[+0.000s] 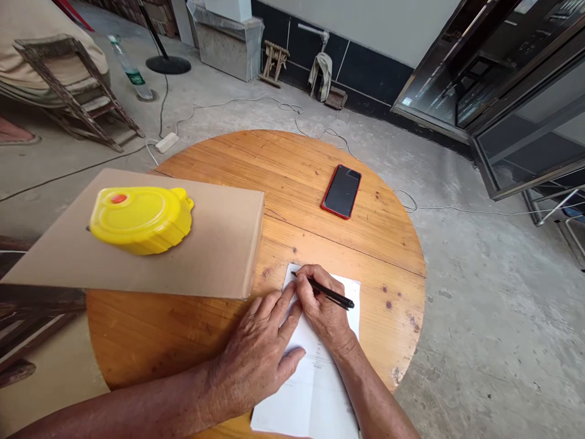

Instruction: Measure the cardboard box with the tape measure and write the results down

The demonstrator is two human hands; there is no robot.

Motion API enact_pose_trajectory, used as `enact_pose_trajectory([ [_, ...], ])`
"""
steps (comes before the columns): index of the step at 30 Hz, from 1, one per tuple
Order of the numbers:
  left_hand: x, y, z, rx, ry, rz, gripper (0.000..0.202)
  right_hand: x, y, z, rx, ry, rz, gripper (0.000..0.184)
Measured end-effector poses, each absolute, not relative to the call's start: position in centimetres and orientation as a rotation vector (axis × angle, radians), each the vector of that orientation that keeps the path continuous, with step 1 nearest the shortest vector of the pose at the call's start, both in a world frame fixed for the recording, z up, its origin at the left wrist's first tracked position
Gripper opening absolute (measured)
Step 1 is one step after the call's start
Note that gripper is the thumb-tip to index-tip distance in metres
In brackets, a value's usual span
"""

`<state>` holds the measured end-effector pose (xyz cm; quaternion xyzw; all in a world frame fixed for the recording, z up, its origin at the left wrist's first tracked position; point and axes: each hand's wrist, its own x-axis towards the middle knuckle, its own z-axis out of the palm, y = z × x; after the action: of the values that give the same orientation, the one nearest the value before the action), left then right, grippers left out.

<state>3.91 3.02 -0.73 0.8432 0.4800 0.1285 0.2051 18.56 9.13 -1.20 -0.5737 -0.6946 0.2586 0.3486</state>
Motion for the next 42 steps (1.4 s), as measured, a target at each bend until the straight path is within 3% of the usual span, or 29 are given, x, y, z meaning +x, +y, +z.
enact_pose_trajectory([
  [42, 3.71, 3.2, -0.65, 2.275, 1.334, 0.371, 0.053, 18.56, 9.05, -1.18, -1.527, -1.701, 0.754, 0.017],
])
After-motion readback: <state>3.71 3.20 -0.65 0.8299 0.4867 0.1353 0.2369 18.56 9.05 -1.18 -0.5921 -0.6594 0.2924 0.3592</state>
